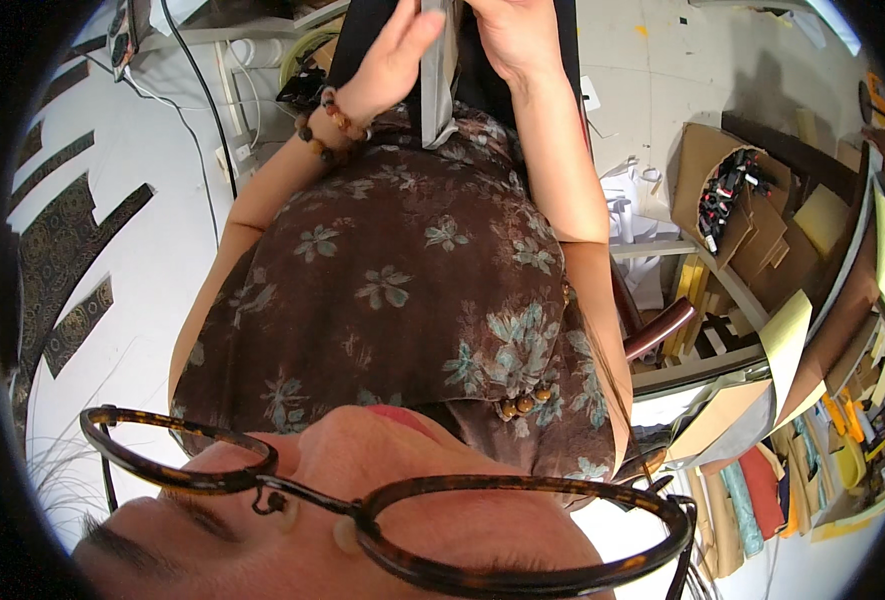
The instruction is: The person folds a strip of light-colored fabric and uses scissors to trim its edges. They repeatedly fold and cut the fabric, then place it on a larger piece of material on the table and continue trimming.
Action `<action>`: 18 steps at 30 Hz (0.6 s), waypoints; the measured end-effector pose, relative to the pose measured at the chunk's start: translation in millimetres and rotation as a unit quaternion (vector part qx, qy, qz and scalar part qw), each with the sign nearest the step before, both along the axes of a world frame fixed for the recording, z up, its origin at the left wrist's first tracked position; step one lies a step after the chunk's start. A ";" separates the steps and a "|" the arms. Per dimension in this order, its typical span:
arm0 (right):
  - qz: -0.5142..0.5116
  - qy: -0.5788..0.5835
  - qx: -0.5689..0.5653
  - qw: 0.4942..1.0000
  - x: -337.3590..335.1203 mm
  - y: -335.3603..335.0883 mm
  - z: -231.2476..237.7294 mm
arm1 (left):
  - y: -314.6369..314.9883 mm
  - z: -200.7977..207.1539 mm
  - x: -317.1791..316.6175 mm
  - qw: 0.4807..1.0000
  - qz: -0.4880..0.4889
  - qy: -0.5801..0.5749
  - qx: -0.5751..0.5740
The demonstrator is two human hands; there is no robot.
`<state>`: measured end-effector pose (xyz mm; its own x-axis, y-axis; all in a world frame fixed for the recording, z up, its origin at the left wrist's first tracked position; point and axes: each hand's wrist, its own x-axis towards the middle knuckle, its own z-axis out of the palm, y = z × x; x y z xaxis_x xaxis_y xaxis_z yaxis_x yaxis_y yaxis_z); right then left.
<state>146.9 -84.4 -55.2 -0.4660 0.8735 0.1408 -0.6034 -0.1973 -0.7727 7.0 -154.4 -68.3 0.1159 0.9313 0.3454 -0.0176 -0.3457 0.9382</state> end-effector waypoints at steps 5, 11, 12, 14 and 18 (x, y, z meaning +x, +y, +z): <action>-0.024 -0.016 0.008 1.000 -2.8 -4.1 8.9 | -26.7 -14.1 -5.5 0.997 -0.071 -0.006 -0.025; -0.059 -0.047 0.027 0.997 -0.1 -1.3 5.2 | -20.7 2.7 -10.7 0.995 -0.092 0.020 -0.008; -0.058 -0.054 0.011 0.997 1.9 -1.8 4.8 | -18.7 9.4 -10.4 0.996 -0.091 0.020 -0.003; -0.039 -0.035 -0.009 0.999 0.6 -1.6 9.2 | -7.8 14.3 -6.3 0.991 -0.072 -0.099 -0.045; -0.054 -0.033 -0.003 0.998 -2.2 11.0 9.0 | 50.1 43.6 -14.5 0.984 0.080 -0.157 -0.033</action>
